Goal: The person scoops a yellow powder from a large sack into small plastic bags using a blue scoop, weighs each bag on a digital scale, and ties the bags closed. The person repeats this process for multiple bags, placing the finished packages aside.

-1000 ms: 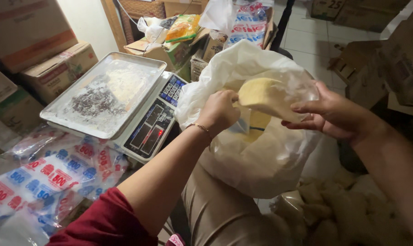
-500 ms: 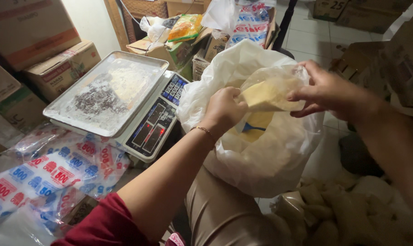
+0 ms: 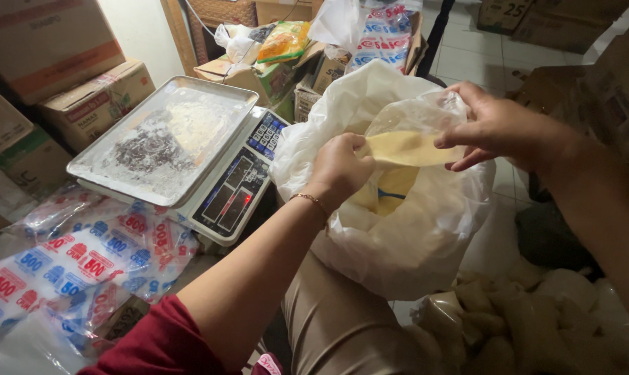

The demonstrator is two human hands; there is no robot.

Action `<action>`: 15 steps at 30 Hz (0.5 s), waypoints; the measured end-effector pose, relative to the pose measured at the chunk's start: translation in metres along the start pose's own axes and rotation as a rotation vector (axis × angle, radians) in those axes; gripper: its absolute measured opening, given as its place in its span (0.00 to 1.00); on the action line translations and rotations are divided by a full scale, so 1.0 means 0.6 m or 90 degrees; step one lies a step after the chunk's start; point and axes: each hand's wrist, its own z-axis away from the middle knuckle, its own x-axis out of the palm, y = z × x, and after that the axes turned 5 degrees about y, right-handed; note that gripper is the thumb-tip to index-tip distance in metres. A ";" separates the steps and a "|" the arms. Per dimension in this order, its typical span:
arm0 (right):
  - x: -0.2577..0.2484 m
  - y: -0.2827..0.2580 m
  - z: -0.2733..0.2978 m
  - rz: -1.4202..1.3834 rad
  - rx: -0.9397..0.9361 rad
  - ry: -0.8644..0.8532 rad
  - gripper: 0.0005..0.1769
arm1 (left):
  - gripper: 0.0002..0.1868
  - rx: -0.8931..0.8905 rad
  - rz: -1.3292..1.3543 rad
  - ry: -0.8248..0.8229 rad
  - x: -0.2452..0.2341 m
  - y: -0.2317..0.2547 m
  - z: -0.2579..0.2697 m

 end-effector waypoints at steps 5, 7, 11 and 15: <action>0.001 -0.007 -0.002 0.016 0.000 -0.008 0.45 | 0.24 0.013 -0.001 0.009 0.001 -0.001 0.001; -0.001 -0.002 -0.005 0.020 0.000 -0.009 0.45 | 0.25 0.018 0.003 0.006 0.002 -0.002 0.002; -0.006 0.022 -0.023 -0.016 0.066 -0.003 0.47 | 0.25 0.026 0.029 0.001 0.001 -0.007 0.004; -0.007 0.067 -0.036 -0.253 0.119 -0.028 0.53 | 0.25 0.011 0.033 0.001 -0.002 -0.017 0.002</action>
